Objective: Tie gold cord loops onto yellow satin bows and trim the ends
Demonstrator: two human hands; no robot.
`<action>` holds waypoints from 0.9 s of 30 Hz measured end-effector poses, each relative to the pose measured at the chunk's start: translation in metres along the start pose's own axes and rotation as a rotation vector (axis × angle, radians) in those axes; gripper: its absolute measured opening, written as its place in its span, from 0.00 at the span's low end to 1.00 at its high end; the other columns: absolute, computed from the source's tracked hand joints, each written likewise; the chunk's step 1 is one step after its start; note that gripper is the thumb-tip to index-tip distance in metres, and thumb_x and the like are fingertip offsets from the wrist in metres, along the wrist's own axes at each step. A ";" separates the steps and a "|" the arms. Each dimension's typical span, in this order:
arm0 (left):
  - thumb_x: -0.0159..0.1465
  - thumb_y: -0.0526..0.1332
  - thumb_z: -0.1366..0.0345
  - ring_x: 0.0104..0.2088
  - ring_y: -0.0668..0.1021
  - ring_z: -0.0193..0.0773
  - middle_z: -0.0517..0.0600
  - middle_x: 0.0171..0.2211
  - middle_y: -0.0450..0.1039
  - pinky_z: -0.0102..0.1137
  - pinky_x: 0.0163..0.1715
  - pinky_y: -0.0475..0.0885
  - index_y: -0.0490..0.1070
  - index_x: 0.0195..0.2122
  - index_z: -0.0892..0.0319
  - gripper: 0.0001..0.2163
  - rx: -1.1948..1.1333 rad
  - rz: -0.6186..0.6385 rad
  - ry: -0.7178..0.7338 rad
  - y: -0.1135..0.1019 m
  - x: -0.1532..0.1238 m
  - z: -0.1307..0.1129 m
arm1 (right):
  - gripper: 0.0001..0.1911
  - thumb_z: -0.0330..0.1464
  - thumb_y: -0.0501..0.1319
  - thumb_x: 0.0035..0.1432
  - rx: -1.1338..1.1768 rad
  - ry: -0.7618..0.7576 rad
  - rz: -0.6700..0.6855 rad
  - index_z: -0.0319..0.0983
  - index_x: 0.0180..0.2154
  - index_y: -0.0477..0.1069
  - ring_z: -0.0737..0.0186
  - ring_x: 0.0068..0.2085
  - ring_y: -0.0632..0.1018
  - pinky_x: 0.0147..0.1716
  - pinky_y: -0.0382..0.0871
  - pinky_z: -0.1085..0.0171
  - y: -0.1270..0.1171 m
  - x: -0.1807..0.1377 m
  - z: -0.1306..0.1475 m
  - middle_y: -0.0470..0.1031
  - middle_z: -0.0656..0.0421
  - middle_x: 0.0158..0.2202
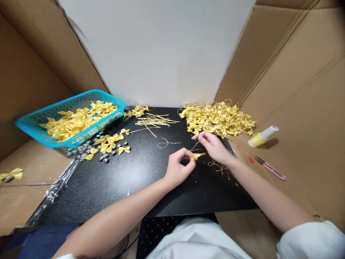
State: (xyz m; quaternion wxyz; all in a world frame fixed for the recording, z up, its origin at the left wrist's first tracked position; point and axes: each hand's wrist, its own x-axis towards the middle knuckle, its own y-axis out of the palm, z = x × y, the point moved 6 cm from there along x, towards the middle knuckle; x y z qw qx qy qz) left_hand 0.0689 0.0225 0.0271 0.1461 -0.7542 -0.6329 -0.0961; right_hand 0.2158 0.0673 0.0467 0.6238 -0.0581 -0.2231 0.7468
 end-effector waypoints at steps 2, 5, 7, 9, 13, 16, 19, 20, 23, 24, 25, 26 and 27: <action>0.52 0.64 0.68 0.26 0.74 0.33 0.46 0.24 0.73 0.29 0.31 0.68 0.68 0.24 0.59 0.05 -0.206 -0.116 -0.197 -0.007 0.006 0.017 | 0.17 0.48 0.57 0.61 0.296 0.028 -0.085 0.41 0.34 0.65 0.60 0.44 0.77 0.49 0.68 0.56 -0.013 0.000 -0.002 0.77 0.57 0.38; 0.49 0.68 0.66 0.21 0.70 0.29 0.44 0.22 0.72 0.26 0.25 0.66 0.69 0.25 0.59 0.08 -0.423 -0.135 -0.364 -0.006 0.012 0.032 | 0.20 0.50 0.66 0.50 0.537 0.094 -0.143 0.43 0.33 0.64 0.62 0.37 0.78 0.47 0.71 0.58 -0.023 -0.002 -0.005 0.73 0.62 0.29; 0.47 0.69 0.66 0.20 0.70 0.27 0.43 0.22 0.73 0.25 0.24 0.65 0.70 0.25 0.60 0.08 -0.490 -0.109 -0.397 -0.003 0.014 0.033 | 0.22 0.47 0.70 0.46 0.581 0.115 -0.116 0.43 0.36 0.66 0.63 0.35 0.77 0.45 0.72 0.59 -0.024 -0.005 -0.004 0.71 0.65 0.26; 0.46 0.70 0.67 0.20 0.70 0.27 0.44 0.23 0.73 0.25 0.24 0.66 0.70 0.24 0.60 0.09 -0.525 -0.081 -0.410 -0.001 0.014 0.032 | 0.24 0.46 0.71 0.45 0.581 0.119 -0.093 0.44 0.41 0.67 0.64 0.35 0.77 0.43 0.73 0.60 -0.024 -0.008 -0.005 0.70 0.65 0.26; 0.44 0.72 0.66 0.20 0.73 0.28 0.44 0.22 0.75 0.25 0.24 0.69 0.71 0.24 0.61 0.11 -0.571 -0.089 -0.485 0.000 0.011 0.036 | 0.20 0.48 0.67 0.50 0.506 0.119 -0.105 0.42 0.38 0.70 0.65 0.28 0.73 0.35 0.71 0.62 -0.016 -0.015 -0.013 0.66 0.66 0.21; 0.42 0.73 0.66 0.21 0.75 0.30 0.46 0.24 0.77 0.26 0.25 0.71 0.71 0.25 0.61 0.13 -0.595 -0.151 -0.540 -0.002 0.009 0.041 | 0.19 0.50 0.61 0.56 0.432 0.095 -0.108 0.41 0.35 0.68 0.68 0.22 0.65 0.26 0.65 0.64 -0.003 -0.021 -0.019 0.57 0.68 0.19; 0.42 0.74 0.65 0.23 0.77 0.31 0.47 0.26 0.78 0.27 0.27 0.73 0.71 0.26 0.61 0.14 -0.632 -0.173 -0.581 -0.001 0.006 0.046 | 0.17 0.49 0.58 0.59 0.456 0.061 -0.092 0.42 0.39 0.66 0.69 0.23 0.64 0.27 0.64 0.65 0.013 -0.028 -0.019 0.57 0.67 0.21; 0.42 0.74 0.65 0.24 0.77 0.31 0.47 0.26 0.78 0.27 0.28 0.73 0.71 0.26 0.62 0.14 -0.650 -0.174 -0.598 0.000 0.005 0.047 | 0.17 0.48 0.59 0.59 0.481 0.060 -0.077 0.42 0.41 0.66 0.68 0.24 0.66 0.29 0.65 0.65 0.018 -0.029 -0.019 0.59 0.67 0.22; 0.43 0.74 0.66 0.24 0.77 0.30 0.47 0.26 0.78 0.25 0.28 0.73 0.71 0.25 0.62 0.13 -0.710 -0.148 -0.639 0.005 0.004 0.048 | 0.18 0.45 0.61 0.58 0.550 0.106 -0.041 0.43 0.46 0.67 0.67 0.27 0.69 0.33 0.68 0.63 0.028 -0.032 -0.022 0.65 0.65 0.25; 0.44 0.74 0.67 0.24 0.77 0.29 0.47 0.26 0.78 0.25 0.28 0.73 0.71 0.25 0.62 0.13 -0.724 -0.128 -0.644 0.007 0.003 0.047 | 0.19 0.45 0.62 0.57 0.566 0.130 -0.036 0.43 0.47 0.67 0.67 0.27 0.70 0.35 0.69 0.62 0.030 -0.033 -0.024 0.66 0.65 0.26; 0.44 0.74 0.67 0.23 0.77 0.29 0.47 0.26 0.78 0.25 0.27 0.72 0.70 0.25 0.62 0.13 -0.732 -0.109 -0.643 0.008 0.003 0.047 | 0.19 0.44 0.63 0.57 0.581 0.152 -0.034 0.43 0.47 0.68 0.66 0.28 0.71 0.36 0.70 0.62 0.031 -0.033 -0.025 0.67 0.64 0.26; 0.44 0.73 0.68 0.23 0.76 0.29 0.47 0.25 0.78 0.25 0.26 0.72 0.71 0.25 0.62 0.12 -0.735 -0.090 -0.640 0.009 0.003 0.046 | 0.20 0.44 0.63 0.56 0.597 0.171 -0.032 0.43 0.47 0.68 0.66 0.28 0.72 0.37 0.71 0.61 0.031 -0.033 -0.027 0.68 0.64 0.26; 0.44 0.73 0.68 0.22 0.76 0.29 0.47 0.25 0.78 0.24 0.26 0.71 0.71 0.25 0.62 0.11 -0.734 -0.073 -0.637 0.010 0.003 0.046 | 0.19 0.44 0.63 0.56 0.615 0.184 -0.029 0.43 0.47 0.68 0.66 0.29 0.73 0.38 0.71 0.61 0.032 -0.034 -0.028 0.68 0.64 0.26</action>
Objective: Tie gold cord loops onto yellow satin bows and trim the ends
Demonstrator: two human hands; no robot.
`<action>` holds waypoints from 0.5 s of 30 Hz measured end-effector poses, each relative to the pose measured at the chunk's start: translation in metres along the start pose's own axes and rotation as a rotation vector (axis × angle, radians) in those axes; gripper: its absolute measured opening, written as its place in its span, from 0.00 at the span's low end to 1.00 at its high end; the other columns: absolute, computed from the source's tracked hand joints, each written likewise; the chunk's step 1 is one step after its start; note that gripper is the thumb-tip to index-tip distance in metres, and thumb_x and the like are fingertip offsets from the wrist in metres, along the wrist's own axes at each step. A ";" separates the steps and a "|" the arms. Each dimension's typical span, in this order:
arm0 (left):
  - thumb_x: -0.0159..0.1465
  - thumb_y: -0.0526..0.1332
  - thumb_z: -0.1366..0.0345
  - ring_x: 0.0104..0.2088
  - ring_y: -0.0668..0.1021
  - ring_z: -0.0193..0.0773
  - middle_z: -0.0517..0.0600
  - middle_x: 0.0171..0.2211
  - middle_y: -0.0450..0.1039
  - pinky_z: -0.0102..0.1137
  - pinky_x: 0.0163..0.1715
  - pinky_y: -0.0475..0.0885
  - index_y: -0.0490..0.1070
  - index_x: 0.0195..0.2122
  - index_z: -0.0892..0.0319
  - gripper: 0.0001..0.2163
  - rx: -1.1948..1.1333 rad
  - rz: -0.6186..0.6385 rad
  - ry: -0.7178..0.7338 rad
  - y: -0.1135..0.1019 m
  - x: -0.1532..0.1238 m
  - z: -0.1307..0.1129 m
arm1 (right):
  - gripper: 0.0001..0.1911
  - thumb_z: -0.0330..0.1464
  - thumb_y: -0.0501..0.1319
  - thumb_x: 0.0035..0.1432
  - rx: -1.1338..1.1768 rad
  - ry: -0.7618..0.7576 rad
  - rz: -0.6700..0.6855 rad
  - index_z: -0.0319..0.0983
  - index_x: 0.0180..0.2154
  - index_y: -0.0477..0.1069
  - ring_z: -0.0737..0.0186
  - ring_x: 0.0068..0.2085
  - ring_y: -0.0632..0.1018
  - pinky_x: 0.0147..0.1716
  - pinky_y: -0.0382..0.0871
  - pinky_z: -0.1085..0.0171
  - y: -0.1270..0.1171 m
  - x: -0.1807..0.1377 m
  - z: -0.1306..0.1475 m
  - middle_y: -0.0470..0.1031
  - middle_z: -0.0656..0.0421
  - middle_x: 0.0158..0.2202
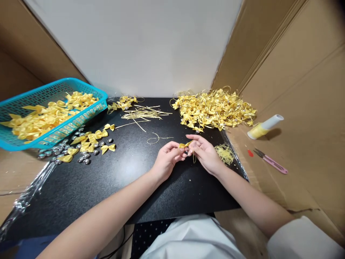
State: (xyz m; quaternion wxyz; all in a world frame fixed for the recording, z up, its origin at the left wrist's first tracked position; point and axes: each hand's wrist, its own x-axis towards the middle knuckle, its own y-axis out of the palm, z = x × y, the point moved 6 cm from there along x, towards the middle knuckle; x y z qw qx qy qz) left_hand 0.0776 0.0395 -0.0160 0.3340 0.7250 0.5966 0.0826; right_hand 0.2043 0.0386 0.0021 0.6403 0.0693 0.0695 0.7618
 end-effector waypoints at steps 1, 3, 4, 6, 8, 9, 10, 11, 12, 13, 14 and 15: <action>0.44 0.73 0.69 0.22 0.76 0.29 0.47 0.24 0.78 0.25 0.25 0.71 0.71 0.25 0.62 0.11 0.007 0.013 -0.003 0.001 0.000 0.000 | 0.19 0.44 0.64 0.56 0.019 0.010 0.003 0.43 0.47 0.69 0.66 0.29 0.73 0.38 0.72 0.61 0.000 0.000 -0.001 0.69 0.64 0.26; 0.44 0.73 0.69 0.21 0.75 0.29 0.48 0.23 0.78 0.25 0.25 0.71 0.73 0.25 0.63 0.10 0.015 0.039 -0.007 0.002 0.000 0.001 | 0.18 0.45 0.65 0.55 0.049 0.016 0.001 0.43 0.45 0.70 0.66 0.30 0.74 0.39 0.72 0.61 -0.001 0.001 -0.002 0.70 0.64 0.26; 0.44 0.72 0.69 0.22 0.75 0.30 0.49 0.23 0.78 0.25 0.26 0.71 0.75 0.26 0.63 0.10 0.014 0.051 -0.006 0.002 0.000 0.001 | 0.19 0.45 0.65 0.54 0.054 0.013 -0.009 0.43 0.44 0.70 0.65 0.30 0.75 0.39 0.73 0.61 -0.001 0.001 -0.002 0.71 0.63 0.26; 0.44 0.73 0.67 0.22 0.76 0.30 0.51 0.25 0.79 0.26 0.27 0.72 0.77 0.27 0.64 0.10 0.001 0.062 0.002 0.002 0.000 0.000 | 0.19 0.46 0.66 0.52 0.044 -0.004 -0.038 0.43 0.42 0.71 0.65 0.31 0.75 0.39 0.73 0.61 -0.004 0.001 -0.002 0.73 0.62 0.28; 0.46 0.73 0.63 0.23 0.77 0.31 0.53 0.26 0.79 0.26 0.27 0.73 0.78 0.27 0.65 0.11 -0.002 0.049 0.017 0.001 0.001 -0.002 | 0.19 0.46 0.67 0.52 0.028 -0.033 -0.053 0.43 0.41 0.72 0.66 0.32 0.76 0.41 0.73 0.61 -0.005 0.001 -0.002 0.74 0.62 0.29; 0.46 0.73 0.62 0.24 0.77 0.31 0.52 0.26 0.79 0.26 0.28 0.73 0.78 0.26 0.65 0.12 0.002 0.035 0.027 0.000 0.001 -0.004 | 0.18 0.45 0.67 0.52 0.022 -0.046 -0.052 0.43 0.41 0.72 0.66 0.33 0.77 0.41 0.73 0.61 -0.006 0.002 -0.001 0.75 0.62 0.29; 0.45 0.74 0.62 0.24 0.77 0.31 0.52 0.25 0.79 0.25 0.28 0.73 0.77 0.25 0.65 0.12 0.007 0.018 0.036 -0.001 0.002 -0.005 | 0.18 0.44 0.68 0.52 0.014 -0.056 -0.049 0.43 0.41 0.73 0.66 0.34 0.77 0.42 0.73 0.62 -0.007 0.002 0.000 0.76 0.62 0.30; 0.44 0.75 0.63 0.25 0.78 0.30 0.50 0.24 0.79 0.25 0.29 0.73 0.77 0.24 0.64 0.12 0.009 -0.001 0.045 -0.002 0.003 -0.006 | 0.17 0.43 0.68 0.51 0.005 -0.061 -0.048 0.43 0.41 0.73 0.65 0.35 0.78 0.42 0.73 0.61 -0.008 0.002 0.000 0.77 0.62 0.30; 0.43 0.76 0.64 0.25 0.78 0.30 0.49 0.24 0.78 0.24 0.29 0.73 0.76 0.23 0.63 0.12 0.006 -0.019 0.052 -0.003 0.004 -0.007 | 0.17 0.42 0.69 0.51 -0.008 -0.060 -0.050 0.42 0.41 0.74 0.65 0.35 0.79 0.43 0.74 0.61 -0.009 0.002 0.001 0.78 0.61 0.31; 0.41 0.77 0.65 0.25 0.78 0.30 0.47 0.23 0.78 0.24 0.29 0.73 0.76 0.23 0.63 0.12 -0.001 -0.032 0.056 -0.005 0.005 -0.008 | 0.16 0.42 0.69 0.50 -0.023 -0.056 -0.054 0.42 0.40 0.75 0.64 0.35 0.79 0.43 0.74 0.60 -0.011 0.002 0.002 0.79 0.60 0.32; 0.40 0.77 0.66 0.25 0.78 0.30 0.46 0.23 0.77 0.23 0.28 0.73 0.75 0.23 0.62 0.13 -0.011 -0.041 0.059 -0.005 0.006 -0.008 | 0.16 0.42 0.69 0.50 -0.039 -0.049 -0.056 0.42 0.39 0.75 0.64 0.36 0.80 0.44 0.74 0.59 -0.012 0.002 0.002 0.80 0.60 0.32; 0.39 0.77 0.67 0.25 0.78 0.30 0.45 0.22 0.77 0.23 0.27 0.73 0.75 0.24 0.61 0.14 -0.019 -0.045 0.061 -0.006 0.007 -0.008 | 0.15 0.41 0.69 0.49 -0.054 -0.041 -0.055 0.41 0.38 0.76 0.63 0.36 0.80 0.45 0.74 0.58 -0.013 0.002 0.003 0.80 0.59 0.33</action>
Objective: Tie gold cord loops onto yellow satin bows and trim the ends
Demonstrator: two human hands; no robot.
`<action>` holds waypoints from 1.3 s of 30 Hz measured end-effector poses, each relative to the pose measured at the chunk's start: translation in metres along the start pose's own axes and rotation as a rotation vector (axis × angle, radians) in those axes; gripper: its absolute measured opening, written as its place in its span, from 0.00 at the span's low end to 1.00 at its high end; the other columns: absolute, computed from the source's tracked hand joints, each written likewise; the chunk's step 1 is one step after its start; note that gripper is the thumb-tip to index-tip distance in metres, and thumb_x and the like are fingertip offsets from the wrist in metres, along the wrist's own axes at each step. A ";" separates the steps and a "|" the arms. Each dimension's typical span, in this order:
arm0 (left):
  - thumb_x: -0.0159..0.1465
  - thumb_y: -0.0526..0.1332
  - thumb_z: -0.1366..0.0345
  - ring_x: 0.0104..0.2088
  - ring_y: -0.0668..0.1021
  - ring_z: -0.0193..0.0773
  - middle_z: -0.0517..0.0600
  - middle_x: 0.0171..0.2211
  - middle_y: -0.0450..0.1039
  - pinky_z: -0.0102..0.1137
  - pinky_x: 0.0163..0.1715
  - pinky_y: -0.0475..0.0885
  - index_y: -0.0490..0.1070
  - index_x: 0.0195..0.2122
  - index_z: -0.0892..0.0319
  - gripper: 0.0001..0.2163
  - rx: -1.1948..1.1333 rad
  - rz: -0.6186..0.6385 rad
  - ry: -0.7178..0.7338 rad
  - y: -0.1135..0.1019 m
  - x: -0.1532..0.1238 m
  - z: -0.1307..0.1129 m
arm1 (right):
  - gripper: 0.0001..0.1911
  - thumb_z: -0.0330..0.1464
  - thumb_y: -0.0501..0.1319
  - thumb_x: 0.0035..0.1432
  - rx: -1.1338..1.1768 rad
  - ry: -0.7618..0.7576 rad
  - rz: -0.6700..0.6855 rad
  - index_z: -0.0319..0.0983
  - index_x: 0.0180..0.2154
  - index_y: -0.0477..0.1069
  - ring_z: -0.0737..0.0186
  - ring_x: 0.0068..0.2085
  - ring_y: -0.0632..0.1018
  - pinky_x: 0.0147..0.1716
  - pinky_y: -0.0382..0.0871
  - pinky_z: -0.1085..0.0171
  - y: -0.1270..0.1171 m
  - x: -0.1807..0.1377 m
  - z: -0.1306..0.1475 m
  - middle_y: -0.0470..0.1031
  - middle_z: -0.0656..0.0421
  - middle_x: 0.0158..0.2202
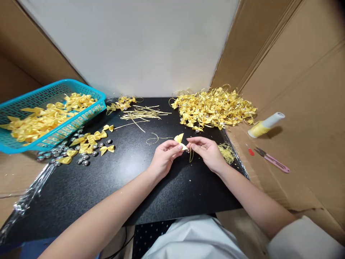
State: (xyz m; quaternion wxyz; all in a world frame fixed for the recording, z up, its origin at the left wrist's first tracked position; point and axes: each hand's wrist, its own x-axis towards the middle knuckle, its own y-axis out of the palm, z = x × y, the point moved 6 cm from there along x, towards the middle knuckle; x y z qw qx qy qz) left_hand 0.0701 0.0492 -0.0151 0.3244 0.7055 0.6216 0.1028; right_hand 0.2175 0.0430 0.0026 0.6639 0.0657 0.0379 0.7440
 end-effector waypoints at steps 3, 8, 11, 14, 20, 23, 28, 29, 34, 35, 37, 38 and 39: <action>0.40 0.77 0.69 0.24 0.78 0.29 0.45 0.23 0.77 0.21 0.24 0.72 0.75 0.25 0.60 0.14 -0.008 0.010 0.008 -0.001 0.001 0.000 | 0.13 0.41 0.69 0.49 -0.041 0.013 -0.003 0.41 0.34 0.76 0.61 0.37 0.81 0.46 0.75 0.57 -0.003 0.000 0.002 0.81 0.58 0.32; 0.41 0.76 0.71 0.26 0.79 0.28 0.48 0.32 0.81 0.21 0.25 0.72 0.78 0.30 0.60 0.14 0.014 0.038 -0.003 0.001 0.000 0.003 | 0.10 0.41 0.64 0.56 -0.175 -0.125 -0.074 0.40 0.33 0.73 0.59 0.46 0.79 0.50 0.71 0.56 -0.013 0.002 0.017 0.80 0.55 0.42; 0.42 0.76 0.71 0.27 0.79 0.28 0.48 0.35 0.81 0.20 0.25 0.72 0.80 0.32 0.59 0.15 0.014 0.060 -0.015 0.002 -0.001 0.004 | 0.08 0.39 0.64 0.57 -0.186 -0.276 -0.162 0.41 0.32 0.72 0.58 0.56 0.74 0.55 0.68 0.56 -0.025 0.002 0.033 0.75 0.55 0.52; 0.44 0.75 0.72 0.27 0.78 0.28 0.48 0.34 0.81 0.21 0.26 0.72 0.80 0.35 0.58 0.16 0.011 0.094 -0.052 0.004 -0.003 0.005 | 0.06 0.38 0.64 0.58 -0.097 -0.341 -0.231 0.43 0.34 0.71 0.63 0.47 0.78 0.50 0.71 0.60 -0.034 -0.001 0.041 0.79 0.58 0.42; 0.45 0.74 0.73 0.27 0.78 0.26 0.48 0.37 0.81 0.20 0.28 0.72 0.80 0.37 0.58 0.16 -0.103 0.179 -0.141 0.010 -0.006 0.008 | 0.04 0.33 0.62 0.59 -0.337 -0.220 0.045 0.40 0.32 0.71 0.70 0.23 0.73 0.27 0.68 0.68 0.004 -0.013 0.031 0.71 0.65 0.21; 0.45 0.74 0.74 0.27 0.78 0.25 0.47 0.36 0.81 0.18 0.27 0.72 0.80 0.37 0.58 0.16 -0.152 0.216 -0.184 0.013 -0.008 0.009 | 0.04 0.32 0.60 0.60 -0.462 -0.268 0.089 0.40 0.32 0.71 0.69 0.25 0.72 0.29 0.67 0.67 0.015 -0.018 0.030 0.72 0.64 0.24; 0.46 0.73 0.75 0.27 0.77 0.25 0.47 0.36 0.81 0.18 0.26 0.71 0.80 0.37 0.57 0.15 -0.197 0.252 -0.212 0.015 -0.010 0.010 | 0.04 0.31 0.58 0.61 -0.514 -0.341 0.081 0.40 0.34 0.71 0.68 0.29 0.75 0.32 0.68 0.66 0.014 -0.019 0.033 0.75 0.62 0.28; 0.47 0.73 0.75 0.27 0.77 0.25 0.47 0.36 0.81 0.18 0.26 0.71 0.80 0.37 0.57 0.15 -0.205 0.259 -0.210 0.015 -0.010 0.010 | 0.04 0.31 0.58 0.61 -0.524 -0.355 0.075 0.40 0.33 0.71 0.68 0.28 0.75 0.31 0.68 0.67 0.014 -0.019 0.033 0.75 0.62 0.27; 0.47 0.72 0.75 0.25 0.74 0.23 0.47 0.37 0.80 0.18 0.25 0.70 0.80 0.37 0.57 0.15 -0.223 0.284 -0.199 0.016 -0.010 0.010 | 0.04 0.30 0.59 0.60 -0.560 -0.398 0.055 0.40 0.32 0.71 0.68 0.27 0.74 0.29 0.68 0.68 0.014 -0.020 0.037 0.74 0.62 0.26; 0.48 0.72 0.75 0.25 0.74 0.23 0.47 0.37 0.80 0.18 0.25 0.69 0.80 0.37 0.57 0.15 -0.222 0.284 -0.200 0.016 -0.010 0.010 | 0.05 0.30 0.59 0.60 -0.563 -0.403 0.052 0.40 0.32 0.71 0.68 0.27 0.74 0.29 0.68 0.68 0.014 -0.020 0.038 0.74 0.62 0.26; 0.48 0.72 0.75 0.25 0.74 0.23 0.47 0.38 0.80 0.18 0.25 0.69 0.79 0.37 0.57 0.15 -0.218 0.284 -0.203 0.015 -0.010 0.010 | 0.05 0.30 0.59 0.60 -0.569 -0.409 0.055 0.40 0.32 0.72 0.68 0.27 0.74 0.29 0.68 0.68 0.014 -0.021 0.038 0.74 0.62 0.26; 0.48 0.72 0.75 0.25 0.74 0.23 0.48 0.38 0.80 0.18 0.25 0.69 0.79 0.38 0.57 0.15 -0.216 0.283 -0.207 0.015 -0.011 0.011 | 0.05 0.30 0.59 0.60 -0.571 -0.410 0.059 0.40 0.32 0.72 0.68 0.27 0.75 0.29 0.68 0.68 0.014 -0.021 0.038 0.74 0.62 0.26; 0.48 0.72 0.75 0.25 0.73 0.24 0.48 0.38 0.80 0.19 0.25 0.68 0.79 0.38 0.57 0.15 -0.217 0.282 -0.209 0.015 -0.011 0.011 | 0.05 0.31 0.59 0.61 -0.573 -0.410 0.060 0.40 0.32 0.72 0.68 0.27 0.75 0.29 0.68 0.67 0.014 -0.021 0.038 0.74 0.62 0.26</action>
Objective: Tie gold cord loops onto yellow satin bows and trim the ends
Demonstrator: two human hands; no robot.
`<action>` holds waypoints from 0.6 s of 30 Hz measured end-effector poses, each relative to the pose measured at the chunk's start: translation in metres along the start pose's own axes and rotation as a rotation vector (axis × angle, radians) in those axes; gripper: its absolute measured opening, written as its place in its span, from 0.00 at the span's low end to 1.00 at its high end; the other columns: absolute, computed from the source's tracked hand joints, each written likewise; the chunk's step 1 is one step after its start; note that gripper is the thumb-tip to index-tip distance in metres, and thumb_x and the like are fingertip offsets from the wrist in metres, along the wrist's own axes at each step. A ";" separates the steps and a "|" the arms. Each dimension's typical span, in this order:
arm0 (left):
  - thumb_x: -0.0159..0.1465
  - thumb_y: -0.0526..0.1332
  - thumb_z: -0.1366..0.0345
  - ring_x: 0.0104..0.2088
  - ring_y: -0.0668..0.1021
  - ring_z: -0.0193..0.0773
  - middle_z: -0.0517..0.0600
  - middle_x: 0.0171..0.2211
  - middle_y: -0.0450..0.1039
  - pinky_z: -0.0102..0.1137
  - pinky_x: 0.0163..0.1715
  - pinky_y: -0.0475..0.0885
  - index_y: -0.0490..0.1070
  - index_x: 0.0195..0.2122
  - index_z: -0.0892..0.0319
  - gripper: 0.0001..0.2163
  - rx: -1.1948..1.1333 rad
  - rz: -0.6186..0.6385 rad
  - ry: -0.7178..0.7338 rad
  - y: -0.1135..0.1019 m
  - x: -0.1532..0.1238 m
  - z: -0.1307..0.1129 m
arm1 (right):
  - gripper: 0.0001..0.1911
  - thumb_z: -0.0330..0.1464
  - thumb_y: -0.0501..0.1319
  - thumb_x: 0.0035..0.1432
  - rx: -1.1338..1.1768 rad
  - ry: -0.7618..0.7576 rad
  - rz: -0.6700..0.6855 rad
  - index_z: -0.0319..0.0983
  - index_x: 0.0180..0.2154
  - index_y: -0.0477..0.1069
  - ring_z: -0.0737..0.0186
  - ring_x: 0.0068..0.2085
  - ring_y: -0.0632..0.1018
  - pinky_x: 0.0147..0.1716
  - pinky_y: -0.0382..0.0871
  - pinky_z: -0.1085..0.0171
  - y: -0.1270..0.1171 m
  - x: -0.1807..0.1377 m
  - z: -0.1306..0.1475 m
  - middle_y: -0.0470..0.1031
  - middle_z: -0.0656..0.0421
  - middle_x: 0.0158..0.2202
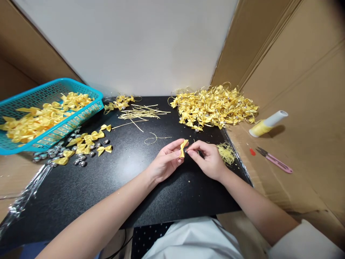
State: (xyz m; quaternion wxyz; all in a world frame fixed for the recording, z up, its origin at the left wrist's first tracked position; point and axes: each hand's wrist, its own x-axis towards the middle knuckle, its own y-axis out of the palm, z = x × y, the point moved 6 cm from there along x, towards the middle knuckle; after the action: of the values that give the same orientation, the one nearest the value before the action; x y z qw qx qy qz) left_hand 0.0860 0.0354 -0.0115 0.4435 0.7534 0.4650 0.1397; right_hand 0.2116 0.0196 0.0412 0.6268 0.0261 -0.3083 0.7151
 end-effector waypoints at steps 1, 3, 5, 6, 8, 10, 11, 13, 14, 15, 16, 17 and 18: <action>0.48 0.72 0.75 0.26 0.73 0.24 0.48 0.38 0.79 0.19 0.25 0.68 0.79 0.37 0.57 0.15 -0.001 -0.002 -0.003 0.000 0.000 0.000 | 0.05 0.31 0.59 0.60 0.001 0.002 -0.001 0.40 0.32 0.72 0.68 0.27 0.75 0.30 0.68 0.67 0.000 0.000 0.000 0.75 0.62 0.26; 0.47 0.72 0.74 0.25 0.73 0.24 0.48 0.38 0.80 0.20 0.24 0.68 0.80 0.37 0.57 0.15 -0.003 -0.004 -0.008 0.001 -0.001 0.000 | 0.05 0.31 0.59 0.60 0.007 0.008 -0.011 0.40 0.32 0.72 0.68 0.27 0.75 0.30 0.68 0.67 -0.001 0.000 -0.001 0.75 0.62 0.26; 0.47 0.73 0.74 0.25 0.73 0.24 0.48 0.37 0.80 0.19 0.24 0.68 0.80 0.36 0.56 0.15 0.002 -0.002 -0.008 0.003 -0.001 0.000 | 0.05 0.31 0.59 0.60 0.010 0.015 -0.017 0.40 0.31 0.72 0.67 0.27 0.75 0.30 0.69 0.66 -0.001 0.000 -0.001 0.75 0.62 0.26; 0.46 0.73 0.74 0.25 0.73 0.24 0.48 0.37 0.80 0.19 0.24 0.68 0.80 0.36 0.56 0.15 0.007 0.002 -0.007 0.004 -0.001 0.000 | 0.05 0.31 0.59 0.60 0.007 0.019 -0.014 0.40 0.31 0.72 0.67 0.27 0.75 0.30 0.69 0.66 -0.001 0.000 -0.001 0.75 0.62 0.26; 0.46 0.73 0.73 0.24 0.72 0.23 0.47 0.36 0.80 0.18 0.23 0.67 0.80 0.36 0.56 0.15 0.017 0.008 0.001 0.005 -0.001 -0.001 | 0.06 0.32 0.59 0.60 -0.002 0.025 -0.006 0.41 0.31 0.72 0.67 0.27 0.74 0.29 0.68 0.66 -0.001 -0.001 0.000 0.75 0.62 0.25; 0.46 0.73 0.73 0.24 0.72 0.23 0.47 0.36 0.80 0.18 0.23 0.67 0.80 0.36 0.56 0.15 0.020 0.010 0.003 0.005 -0.002 -0.001 | 0.06 0.32 0.59 0.60 -0.005 0.023 -0.005 0.41 0.31 0.72 0.67 0.27 0.74 0.28 0.67 0.66 -0.001 -0.001 0.000 0.74 0.62 0.25; 0.46 0.73 0.73 0.25 0.72 0.23 0.47 0.36 0.80 0.18 0.23 0.67 0.80 0.36 0.56 0.15 0.016 0.010 0.001 0.004 -0.002 0.000 | 0.06 0.32 0.59 0.60 -0.004 0.021 -0.006 0.40 0.31 0.72 0.67 0.27 0.74 0.28 0.67 0.66 -0.001 -0.001 0.000 0.74 0.62 0.25; 0.46 0.73 0.74 0.25 0.72 0.24 0.48 0.37 0.80 0.19 0.24 0.68 0.80 0.36 0.56 0.15 0.004 0.003 -0.004 0.003 -0.001 0.000 | 0.06 0.31 0.59 0.60 0.002 0.016 -0.006 0.40 0.31 0.72 0.67 0.27 0.74 0.29 0.68 0.66 -0.002 -0.002 0.000 0.74 0.62 0.25; 0.46 0.73 0.74 0.25 0.73 0.24 0.48 0.38 0.80 0.20 0.24 0.68 0.80 0.36 0.56 0.15 -0.003 0.000 -0.007 0.002 -0.001 0.001 | 0.06 0.31 0.59 0.60 0.005 0.015 -0.005 0.40 0.31 0.72 0.67 0.27 0.74 0.29 0.68 0.66 -0.002 -0.002 0.000 0.74 0.62 0.25; 0.46 0.73 0.74 0.25 0.73 0.24 0.48 0.38 0.80 0.20 0.24 0.68 0.80 0.36 0.56 0.15 -0.007 -0.002 -0.008 0.002 -0.001 0.001 | 0.06 0.31 0.59 0.60 0.006 0.015 -0.004 0.40 0.31 0.72 0.67 0.27 0.74 0.29 0.68 0.66 -0.001 -0.002 0.000 0.74 0.62 0.25; 0.47 0.73 0.74 0.25 0.73 0.24 0.48 0.38 0.80 0.20 0.24 0.68 0.80 0.36 0.56 0.15 -0.009 -0.002 -0.008 0.002 -0.001 0.001 | 0.06 0.31 0.59 0.60 0.005 0.015 -0.003 0.40 0.31 0.72 0.67 0.27 0.74 0.29 0.68 0.66 -0.001 -0.002 0.000 0.74 0.62 0.25; 0.47 0.73 0.74 0.25 0.73 0.24 0.48 0.38 0.80 0.19 0.23 0.68 0.80 0.36 0.56 0.15 -0.008 0.002 -0.007 0.002 -0.001 0.001 | 0.06 0.32 0.59 0.60 0.002 0.014 -0.003 0.40 0.31 0.72 0.67 0.27 0.74 0.29 0.68 0.66 -0.001 -0.001 -0.001 0.74 0.62 0.25; 0.47 0.73 0.73 0.24 0.72 0.24 0.48 0.38 0.80 0.19 0.23 0.68 0.80 0.36 0.56 0.15 -0.007 0.008 -0.006 0.002 -0.001 0.001 | 0.06 0.32 0.59 0.60 -0.001 0.014 -0.003 0.40 0.31 0.72 0.67 0.27 0.74 0.29 0.68 0.66 -0.001 -0.001 -0.001 0.74 0.62 0.25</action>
State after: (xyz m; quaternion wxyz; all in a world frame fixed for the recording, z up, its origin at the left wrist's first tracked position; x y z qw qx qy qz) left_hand 0.0871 0.0337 -0.0100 0.4471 0.7540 0.4603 0.1407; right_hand 0.2129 0.0188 0.0405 0.6300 0.0214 -0.3041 0.7143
